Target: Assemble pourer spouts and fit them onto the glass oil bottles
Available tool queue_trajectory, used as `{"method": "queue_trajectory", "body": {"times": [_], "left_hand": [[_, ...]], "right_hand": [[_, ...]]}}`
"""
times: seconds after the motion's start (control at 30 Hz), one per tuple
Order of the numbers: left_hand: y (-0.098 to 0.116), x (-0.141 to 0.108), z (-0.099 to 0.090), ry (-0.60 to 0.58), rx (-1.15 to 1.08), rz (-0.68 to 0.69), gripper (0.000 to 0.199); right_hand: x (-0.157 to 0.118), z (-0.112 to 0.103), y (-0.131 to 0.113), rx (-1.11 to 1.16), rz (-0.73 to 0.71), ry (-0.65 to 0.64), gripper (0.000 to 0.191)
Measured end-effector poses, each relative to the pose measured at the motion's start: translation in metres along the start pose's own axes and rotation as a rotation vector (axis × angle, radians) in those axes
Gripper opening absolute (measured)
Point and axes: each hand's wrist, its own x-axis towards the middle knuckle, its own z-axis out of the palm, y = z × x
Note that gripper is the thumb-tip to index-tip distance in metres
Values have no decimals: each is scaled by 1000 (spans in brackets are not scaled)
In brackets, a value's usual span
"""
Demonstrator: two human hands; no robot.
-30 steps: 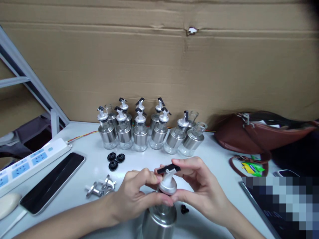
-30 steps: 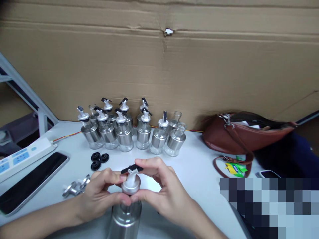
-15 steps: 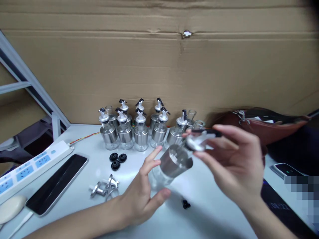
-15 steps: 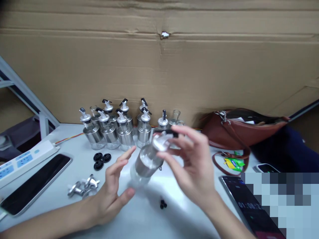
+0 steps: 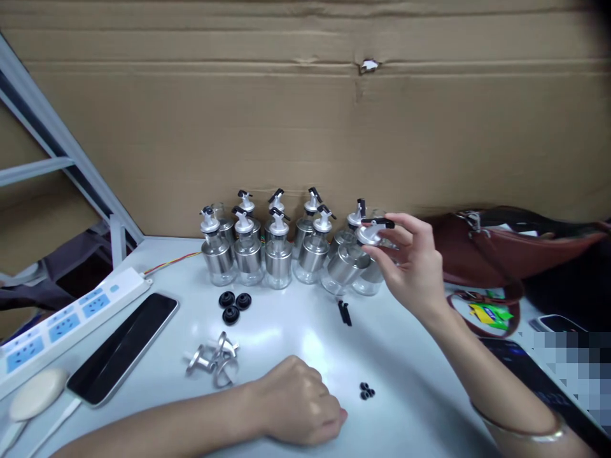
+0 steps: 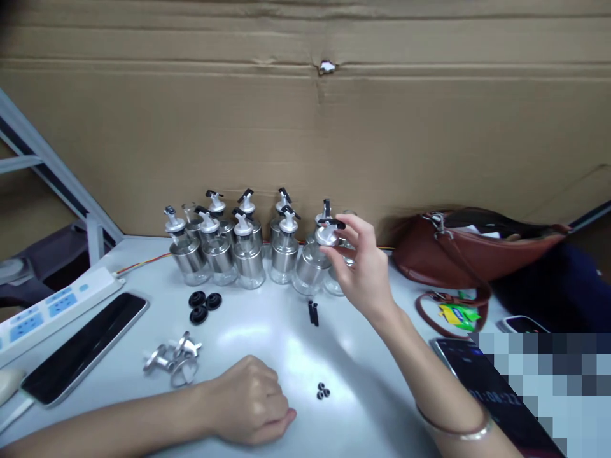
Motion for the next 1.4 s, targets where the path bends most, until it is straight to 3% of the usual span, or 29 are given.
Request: {"method": "queue_trajectory", "body": {"times": [0.2,0.33,0.47,0.6,0.67,0.73,0.77,0.83,0.93,1.1,1.23,1.4], "left_hand": [[3,1,-2,-109,9,-30,37],[3,3,-3,-167,34,-39,33],[4,4,-2,-182,69,-83,33],[4,4,-1,-204,71,-95,32],[3,3,-1,-218,62,-94,30],[2,3,-1,-231,47,-92,27],[1,3,-1,-237,39,-89,27],[0,2,-1,-250,25,-79,26],[0,2,0,-261,32,-54,23],[0,3,-2,-290,56,-3,25],[0,3,-4,-315,32,-54,23],[0,2,-2,-312,4,-56,23]], "right_hand": [[3,7,20,-91,-18,-149,42],[10,12,29,-124,-33,-157,43],[13,16,27,-189,-33,-115,48],[2,23,9,-334,-193,17,57],[-10,29,-10,-396,-258,91,50],[-24,40,-31,-281,-332,-27,27],[-31,46,-42,-215,-318,-210,15],[-44,60,-62,-117,-180,-636,17],[-54,82,-81,-65,-136,-872,10],[-53,114,-93,-38,-33,-1079,13],[-50,130,-92,-43,38,-1150,13],[-54,134,-87,-27,83,-1190,13]]}}
